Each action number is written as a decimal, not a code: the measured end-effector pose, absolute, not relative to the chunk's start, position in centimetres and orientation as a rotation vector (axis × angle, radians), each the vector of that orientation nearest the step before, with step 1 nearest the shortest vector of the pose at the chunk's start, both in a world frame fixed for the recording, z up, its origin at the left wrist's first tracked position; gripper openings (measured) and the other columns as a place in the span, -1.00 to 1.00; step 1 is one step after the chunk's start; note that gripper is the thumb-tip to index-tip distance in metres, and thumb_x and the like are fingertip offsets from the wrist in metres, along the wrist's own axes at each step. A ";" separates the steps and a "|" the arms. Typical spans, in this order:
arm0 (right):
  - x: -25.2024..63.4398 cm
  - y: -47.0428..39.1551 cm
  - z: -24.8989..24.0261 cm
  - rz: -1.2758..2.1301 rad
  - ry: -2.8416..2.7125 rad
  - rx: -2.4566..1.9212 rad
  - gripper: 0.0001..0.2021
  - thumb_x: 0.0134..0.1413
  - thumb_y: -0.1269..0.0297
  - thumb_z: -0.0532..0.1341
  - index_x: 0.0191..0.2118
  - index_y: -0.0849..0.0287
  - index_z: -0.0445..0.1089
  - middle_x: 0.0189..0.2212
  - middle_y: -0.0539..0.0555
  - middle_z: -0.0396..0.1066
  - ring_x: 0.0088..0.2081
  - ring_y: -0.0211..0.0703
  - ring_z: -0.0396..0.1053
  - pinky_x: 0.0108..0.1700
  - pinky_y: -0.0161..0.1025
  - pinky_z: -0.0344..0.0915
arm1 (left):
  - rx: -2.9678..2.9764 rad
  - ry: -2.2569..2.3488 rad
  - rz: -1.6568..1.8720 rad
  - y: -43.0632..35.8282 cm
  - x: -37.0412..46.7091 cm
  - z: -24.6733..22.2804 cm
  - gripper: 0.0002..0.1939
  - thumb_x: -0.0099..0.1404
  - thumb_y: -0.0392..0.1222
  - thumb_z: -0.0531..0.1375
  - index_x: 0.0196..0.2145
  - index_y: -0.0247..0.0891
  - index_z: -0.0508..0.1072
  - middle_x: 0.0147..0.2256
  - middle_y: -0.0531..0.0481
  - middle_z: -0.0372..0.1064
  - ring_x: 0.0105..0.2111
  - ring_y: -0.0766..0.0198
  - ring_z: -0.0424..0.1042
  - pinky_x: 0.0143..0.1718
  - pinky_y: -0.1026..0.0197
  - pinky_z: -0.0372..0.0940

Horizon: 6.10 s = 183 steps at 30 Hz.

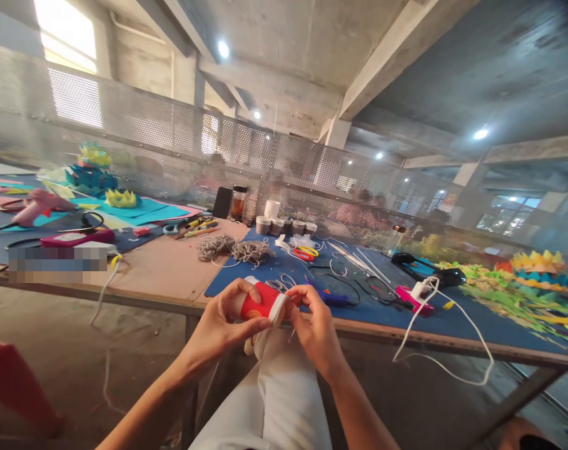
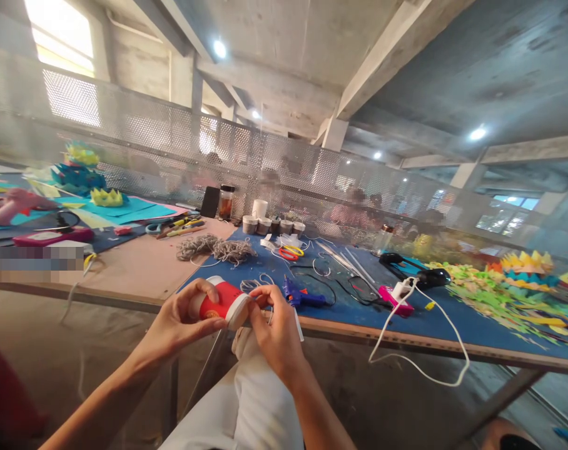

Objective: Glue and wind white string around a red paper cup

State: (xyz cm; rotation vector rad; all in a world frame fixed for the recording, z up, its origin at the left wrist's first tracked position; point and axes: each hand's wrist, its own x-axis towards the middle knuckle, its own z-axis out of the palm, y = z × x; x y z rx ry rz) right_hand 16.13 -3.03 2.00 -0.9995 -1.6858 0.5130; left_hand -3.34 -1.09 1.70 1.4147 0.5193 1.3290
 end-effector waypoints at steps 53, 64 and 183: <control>17.3 -4.7 2.0 -0.192 -2.043 -0.920 -0.62 0.25 0.45 0.16 0.16 0.12 0.24 0.06 0.17 0.37 0.13 -0.03 0.32 0.25 0.04 0.23 | 1.084 0.694 1.412 -1.5 -3.7 0.4 -0.80 0.17 -0.09 0.40 -0.38 -0.27 0.55 -0.45 0.06 0.46 -0.42 0.34 0.30 -0.35 0.35 0.26; 26.8 -1.2 0.3 -0.463 -1.930 -1.398 -0.68 0.24 0.47 0.08 0.08 0.14 0.30 0.01 0.17 0.39 0.06 0.02 0.36 0.13 0.02 0.31 | 1.091 0.651 1.432 -1.1 -3.5 1.3 -0.81 0.26 -0.08 0.34 -0.35 -0.27 0.52 -0.40 0.05 0.45 -0.38 0.33 0.31 -0.31 0.34 0.26; 19.1 -6.6 -0.3 0.068 -1.908 -1.138 -0.83 0.26 0.22 0.24 -0.20 0.22 0.49 -0.48 0.03 0.49 -0.48 -0.16 0.47 -0.41 -0.31 0.35 | 1.189 0.748 1.520 -1.3 -3.5 0.1 -0.76 0.25 -0.09 0.33 -0.47 -0.27 0.46 -0.48 0.08 0.40 -0.43 0.35 0.28 -0.36 0.37 0.23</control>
